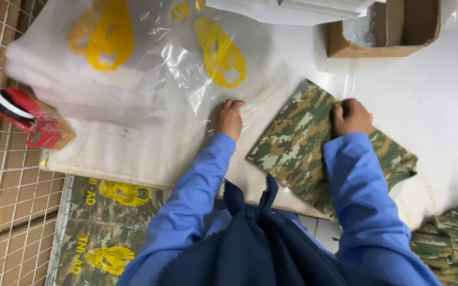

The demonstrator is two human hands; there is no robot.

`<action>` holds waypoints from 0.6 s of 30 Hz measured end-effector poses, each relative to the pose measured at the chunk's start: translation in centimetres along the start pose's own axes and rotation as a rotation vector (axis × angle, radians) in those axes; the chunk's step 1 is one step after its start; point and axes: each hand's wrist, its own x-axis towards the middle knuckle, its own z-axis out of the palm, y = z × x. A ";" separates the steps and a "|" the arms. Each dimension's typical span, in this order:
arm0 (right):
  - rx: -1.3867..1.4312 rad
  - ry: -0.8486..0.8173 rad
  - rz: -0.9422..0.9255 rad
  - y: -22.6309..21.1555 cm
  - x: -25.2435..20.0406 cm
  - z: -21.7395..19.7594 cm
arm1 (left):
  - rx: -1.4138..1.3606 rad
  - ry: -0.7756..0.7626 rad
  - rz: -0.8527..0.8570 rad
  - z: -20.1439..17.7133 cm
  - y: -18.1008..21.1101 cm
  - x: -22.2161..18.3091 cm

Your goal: The person folds camouflage-patterned shirts by placing a white card in the center, folding the sleeves and sides over the card, and kemudian sliding each folded shirt into a clear plastic bag.

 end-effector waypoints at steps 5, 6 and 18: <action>0.529 -0.066 0.043 1.0 -2.6 0.0 | -0.108 -0.054 -0.093 0.3 -0.8 0.5; 0.416 -0.142 -0.002 -1.7 -3.3 0.4 | -0.094 -0.059 -0.091 0.2 -0.7 0.3; 0.270 -0.017 0.272 -7.0 -1.3 3.5 | 0.011 0.325 -0.322 -3.2 0.5 -5.7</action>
